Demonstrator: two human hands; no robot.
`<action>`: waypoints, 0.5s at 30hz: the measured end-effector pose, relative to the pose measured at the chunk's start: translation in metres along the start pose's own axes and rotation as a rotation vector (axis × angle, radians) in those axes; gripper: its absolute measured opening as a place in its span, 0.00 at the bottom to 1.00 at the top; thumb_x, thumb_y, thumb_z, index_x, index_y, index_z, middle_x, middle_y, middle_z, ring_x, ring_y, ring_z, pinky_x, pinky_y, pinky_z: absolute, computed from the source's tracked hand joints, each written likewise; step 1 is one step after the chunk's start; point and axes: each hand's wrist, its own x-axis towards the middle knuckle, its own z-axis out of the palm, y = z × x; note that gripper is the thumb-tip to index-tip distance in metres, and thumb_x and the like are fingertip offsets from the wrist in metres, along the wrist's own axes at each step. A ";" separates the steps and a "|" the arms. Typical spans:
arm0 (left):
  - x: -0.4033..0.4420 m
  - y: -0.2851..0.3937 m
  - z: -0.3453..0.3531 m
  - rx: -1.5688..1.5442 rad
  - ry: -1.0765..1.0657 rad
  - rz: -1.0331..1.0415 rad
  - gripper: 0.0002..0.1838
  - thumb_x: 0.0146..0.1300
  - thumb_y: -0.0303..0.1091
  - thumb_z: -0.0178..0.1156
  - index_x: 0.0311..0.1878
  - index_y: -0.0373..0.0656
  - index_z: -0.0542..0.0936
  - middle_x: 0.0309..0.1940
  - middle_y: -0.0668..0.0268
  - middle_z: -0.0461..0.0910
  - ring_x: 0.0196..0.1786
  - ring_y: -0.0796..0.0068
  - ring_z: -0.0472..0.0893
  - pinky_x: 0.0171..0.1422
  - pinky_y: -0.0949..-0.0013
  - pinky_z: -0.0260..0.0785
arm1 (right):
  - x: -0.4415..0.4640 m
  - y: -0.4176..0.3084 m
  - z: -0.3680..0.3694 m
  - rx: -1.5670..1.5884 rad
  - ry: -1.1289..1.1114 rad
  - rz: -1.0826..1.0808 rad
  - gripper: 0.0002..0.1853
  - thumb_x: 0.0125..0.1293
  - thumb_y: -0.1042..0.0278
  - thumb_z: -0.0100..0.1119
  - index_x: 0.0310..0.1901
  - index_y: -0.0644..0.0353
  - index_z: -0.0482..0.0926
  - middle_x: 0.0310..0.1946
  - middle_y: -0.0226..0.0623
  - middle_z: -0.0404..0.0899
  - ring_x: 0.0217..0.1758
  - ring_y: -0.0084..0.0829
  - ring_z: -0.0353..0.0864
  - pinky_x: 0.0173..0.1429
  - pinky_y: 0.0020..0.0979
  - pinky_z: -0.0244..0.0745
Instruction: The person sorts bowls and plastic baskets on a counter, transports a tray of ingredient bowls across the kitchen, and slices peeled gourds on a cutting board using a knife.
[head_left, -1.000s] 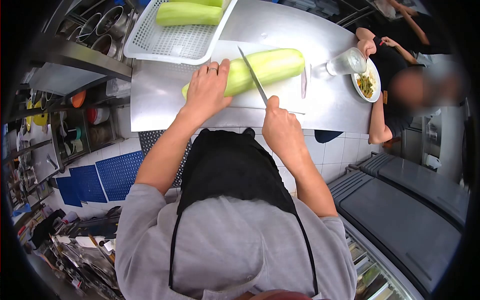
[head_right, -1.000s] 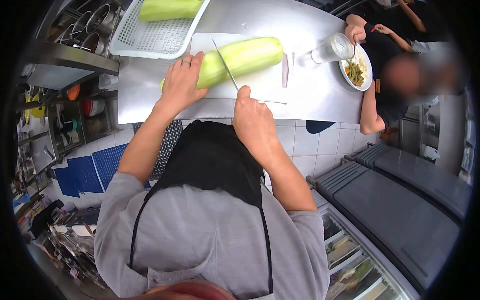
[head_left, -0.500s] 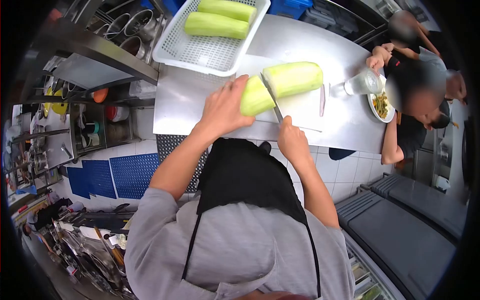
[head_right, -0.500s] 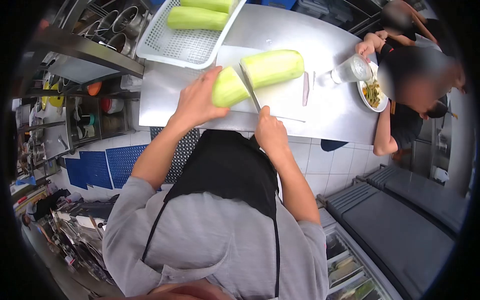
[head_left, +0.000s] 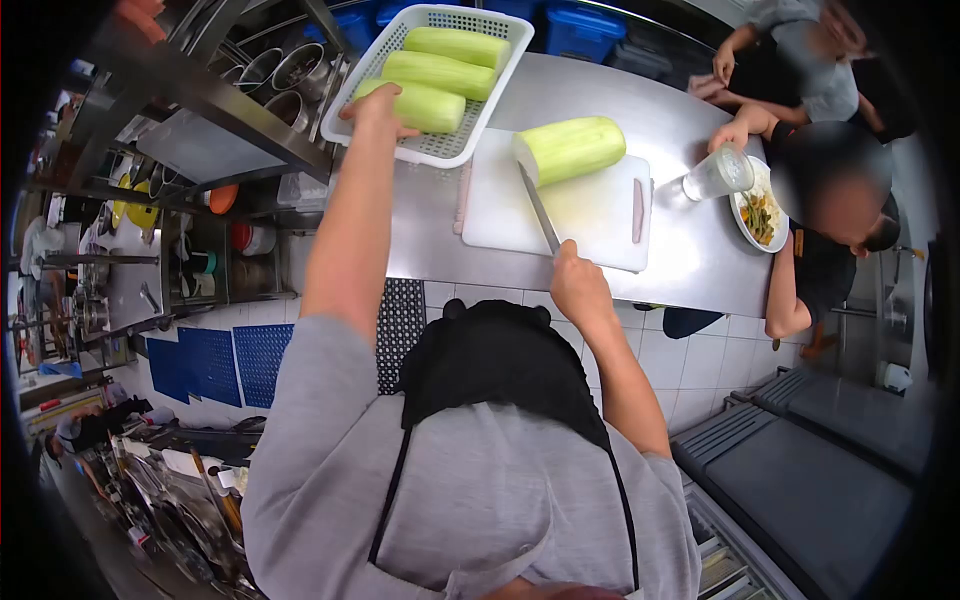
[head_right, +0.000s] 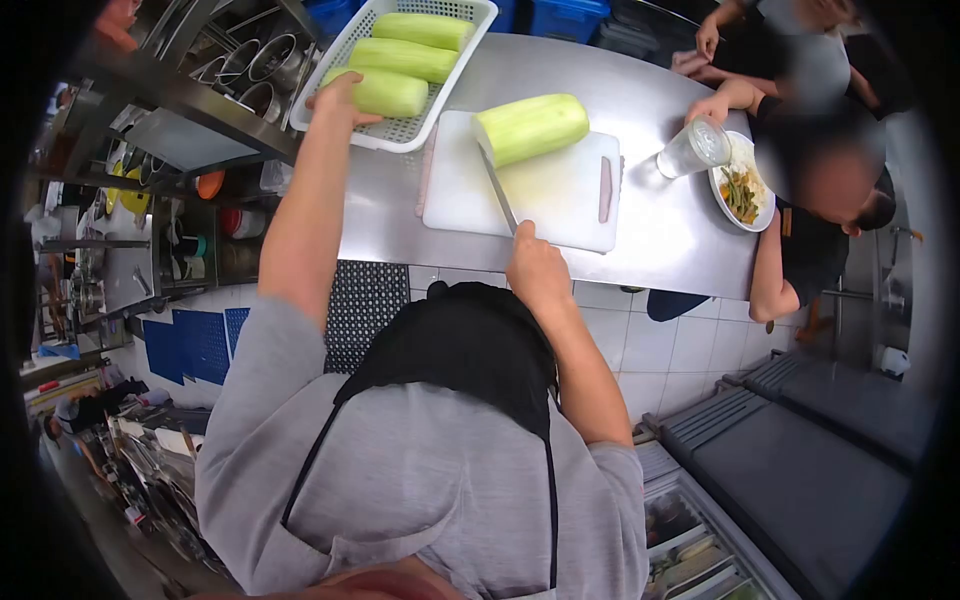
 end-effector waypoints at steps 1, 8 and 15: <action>0.046 0.001 -0.008 0.122 -0.132 -0.003 0.45 0.60 0.32 0.73 0.76 0.39 0.58 0.66 0.44 0.71 0.67 0.43 0.76 0.64 0.25 0.69 | 0.001 0.001 0.000 0.008 -0.002 -0.005 0.08 0.62 0.83 0.49 0.44 0.70 0.67 0.30 0.70 0.82 0.38 0.69 0.85 0.48 0.59 0.81; -0.031 -0.029 -0.013 0.845 -0.145 0.762 0.36 0.60 0.39 0.69 0.71 0.36 0.73 0.64 0.41 0.74 0.69 0.43 0.74 0.73 0.51 0.66 | -0.003 0.000 -0.011 0.032 -0.028 -0.001 0.08 0.63 0.82 0.50 0.44 0.71 0.68 0.31 0.68 0.83 0.40 0.67 0.85 0.49 0.59 0.79; -0.094 -0.074 -0.009 0.523 -0.545 1.206 0.35 0.62 0.47 0.68 0.69 0.36 0.77 0.69 0.38 0.73 0.70 0.44 0.75 0.74 0.49 0.67 | -0.055 0.034 -0.040 0.335 -0.179 -0.093 0.08 0.75 0.68 0.54 0.39 0.62 0.70 0.22 0.49 0.77 0.24 0.48 0.78 0.31 0.47 0.74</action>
